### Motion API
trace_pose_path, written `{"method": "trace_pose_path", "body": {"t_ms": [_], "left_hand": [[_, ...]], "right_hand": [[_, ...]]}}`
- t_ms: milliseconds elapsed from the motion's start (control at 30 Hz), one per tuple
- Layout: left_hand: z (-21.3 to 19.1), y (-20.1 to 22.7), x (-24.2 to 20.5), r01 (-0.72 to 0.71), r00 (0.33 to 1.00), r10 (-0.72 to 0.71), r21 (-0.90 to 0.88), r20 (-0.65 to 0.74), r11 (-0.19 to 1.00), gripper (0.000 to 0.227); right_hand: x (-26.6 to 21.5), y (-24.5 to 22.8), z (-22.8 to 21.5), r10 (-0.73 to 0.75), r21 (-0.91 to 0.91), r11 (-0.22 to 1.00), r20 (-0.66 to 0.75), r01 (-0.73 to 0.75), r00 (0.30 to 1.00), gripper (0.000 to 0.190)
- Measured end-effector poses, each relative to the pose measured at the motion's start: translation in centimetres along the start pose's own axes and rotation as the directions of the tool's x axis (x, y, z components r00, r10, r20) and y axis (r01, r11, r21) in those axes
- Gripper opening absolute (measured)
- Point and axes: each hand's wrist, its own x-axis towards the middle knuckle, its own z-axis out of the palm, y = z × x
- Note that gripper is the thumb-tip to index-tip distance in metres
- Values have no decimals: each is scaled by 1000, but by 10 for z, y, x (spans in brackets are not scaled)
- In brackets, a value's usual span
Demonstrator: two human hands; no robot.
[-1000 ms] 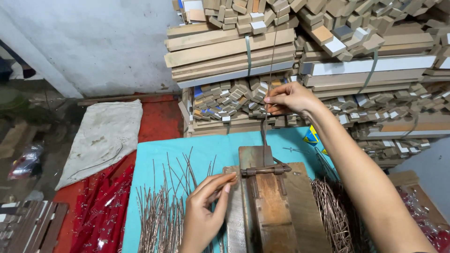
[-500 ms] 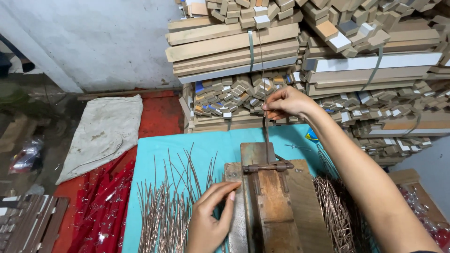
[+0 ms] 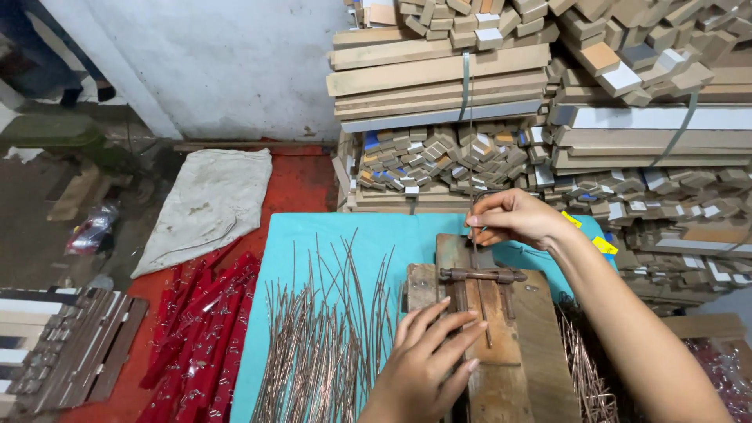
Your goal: Bending thin metal rods using a manual bending jig on a workbench in a warehouse setting.
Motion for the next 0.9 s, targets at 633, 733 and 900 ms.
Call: {"method": "trace_pose_path", "body": {"t_ms": [633,733,900], "left_hand": [[2,13,-2,-19,997,9,117,80,993,43],[2,13,-2,-17,996,7,123,85,992,44],[1,14,-2,-19,997,7,151,83,988,44]], "right_hand": [[-10,17,1,-53,77,996,43,50,998,31],[-8,11,1,-30,68,997,16,29,999,30],[8,-3,-4,-43,109,993,-35,47,998,36]]}}
